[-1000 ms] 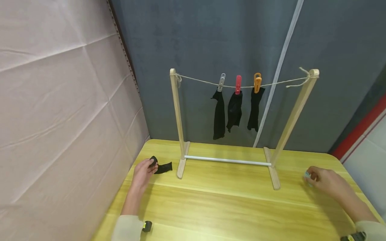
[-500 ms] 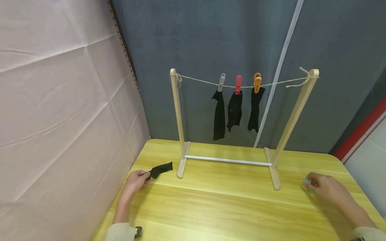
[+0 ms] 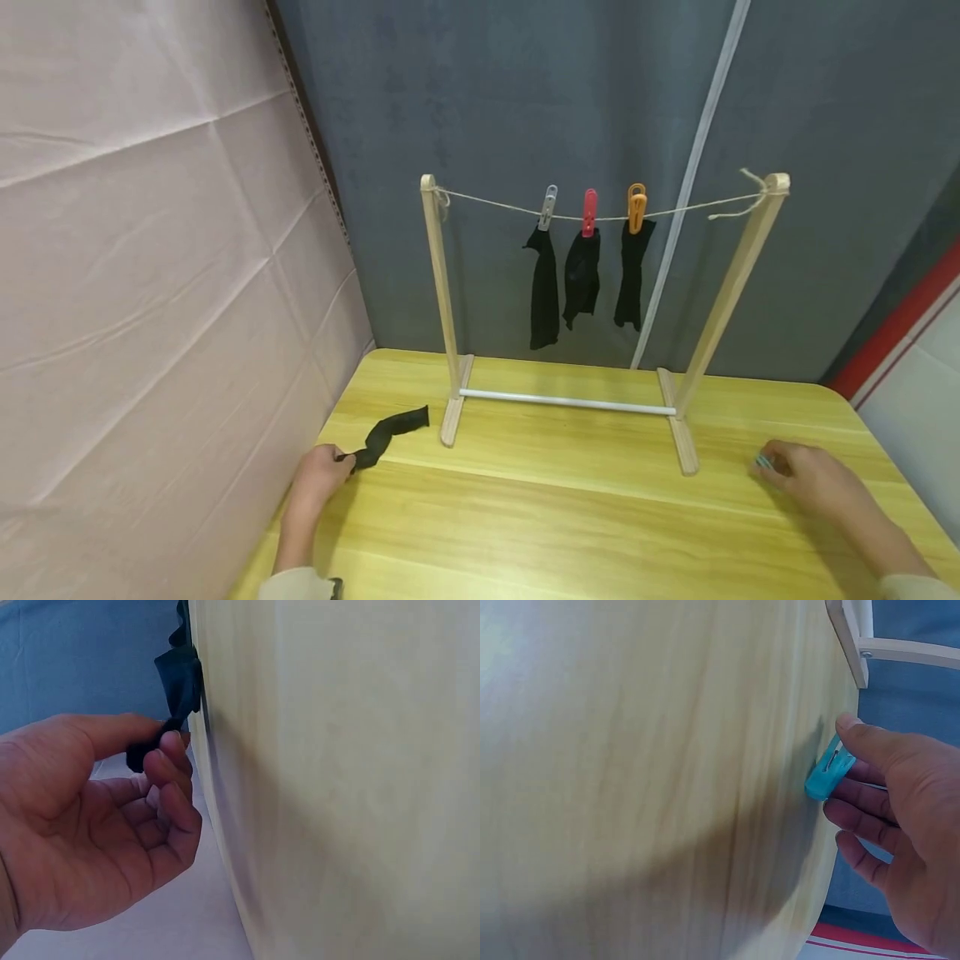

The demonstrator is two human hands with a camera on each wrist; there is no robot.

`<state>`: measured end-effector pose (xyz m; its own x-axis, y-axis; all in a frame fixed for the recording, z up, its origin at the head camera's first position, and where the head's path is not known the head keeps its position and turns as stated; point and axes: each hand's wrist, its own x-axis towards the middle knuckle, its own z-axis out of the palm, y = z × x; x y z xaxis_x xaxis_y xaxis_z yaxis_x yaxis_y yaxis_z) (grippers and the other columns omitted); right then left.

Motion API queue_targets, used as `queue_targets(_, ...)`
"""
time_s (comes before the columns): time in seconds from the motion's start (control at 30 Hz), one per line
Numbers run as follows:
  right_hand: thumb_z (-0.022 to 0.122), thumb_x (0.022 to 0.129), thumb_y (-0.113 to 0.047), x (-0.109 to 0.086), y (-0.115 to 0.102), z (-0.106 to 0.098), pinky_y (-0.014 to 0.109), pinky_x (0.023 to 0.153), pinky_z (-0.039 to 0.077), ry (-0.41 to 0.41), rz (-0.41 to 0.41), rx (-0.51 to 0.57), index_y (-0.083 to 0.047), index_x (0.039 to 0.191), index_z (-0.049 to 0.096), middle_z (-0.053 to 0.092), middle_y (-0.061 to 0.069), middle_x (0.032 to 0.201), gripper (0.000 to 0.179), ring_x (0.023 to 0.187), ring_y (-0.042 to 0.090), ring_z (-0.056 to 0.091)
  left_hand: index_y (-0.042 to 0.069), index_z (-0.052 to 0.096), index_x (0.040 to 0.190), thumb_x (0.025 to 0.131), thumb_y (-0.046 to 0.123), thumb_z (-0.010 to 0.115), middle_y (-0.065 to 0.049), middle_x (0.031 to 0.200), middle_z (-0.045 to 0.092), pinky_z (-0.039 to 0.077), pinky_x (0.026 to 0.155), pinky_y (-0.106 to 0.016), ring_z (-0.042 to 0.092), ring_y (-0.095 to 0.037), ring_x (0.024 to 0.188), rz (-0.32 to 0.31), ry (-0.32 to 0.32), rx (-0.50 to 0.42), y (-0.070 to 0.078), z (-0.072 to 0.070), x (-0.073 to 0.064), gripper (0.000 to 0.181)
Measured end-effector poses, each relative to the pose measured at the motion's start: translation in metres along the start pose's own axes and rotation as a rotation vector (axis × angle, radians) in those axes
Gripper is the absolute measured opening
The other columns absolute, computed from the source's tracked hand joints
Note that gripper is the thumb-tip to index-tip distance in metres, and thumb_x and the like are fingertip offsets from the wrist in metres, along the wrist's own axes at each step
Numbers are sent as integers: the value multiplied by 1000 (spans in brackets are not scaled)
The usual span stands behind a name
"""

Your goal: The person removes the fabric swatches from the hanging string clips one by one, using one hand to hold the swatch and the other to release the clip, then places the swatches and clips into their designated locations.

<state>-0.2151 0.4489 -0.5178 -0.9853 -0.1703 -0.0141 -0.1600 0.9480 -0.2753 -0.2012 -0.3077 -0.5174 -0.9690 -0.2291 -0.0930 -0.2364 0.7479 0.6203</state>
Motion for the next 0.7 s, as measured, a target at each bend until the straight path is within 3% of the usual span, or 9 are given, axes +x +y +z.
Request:
queue_targets(0.17,75,96,-48,-1,2,2,42,62,55,-38,12,-5,-6,108,73,71,-2,89,43,79,15,64,2,66,78,99,16,68,-6,69,62,41,54,-30,51,-19,62,-3,0,21,0,-1,-4,25)
queue_targets(0.33,77,95,-44,0,2,5,36,59,50,-10,1,-19,-10,105,72,66,-7,82,36,74,10,57,1,68,87,102,24,68,-11,80,68,45,59,-33,56,-22,70,4,27,43,2,-3,-5,27)
queue_targets(0.5,78,95,-41,-2,0,8,30,59,43,18,-16,-8,-13,99,70,59,-8,77,29,69,7,49,-4,73,109,105,37,66,-22,105,78,61,78,-48,73,-35,92,50,139,53,2,-4,-2,41)
queue_targets(0.7,78,93,-49,-2,0,7,44,64,56,2,11,12,-3,106,70,71,0,90,48,81,18,66,-10,64,131,105,48,63,-31,123,73,58,99,-59,72,-47,113,121,284,10,6,-3,8,64)
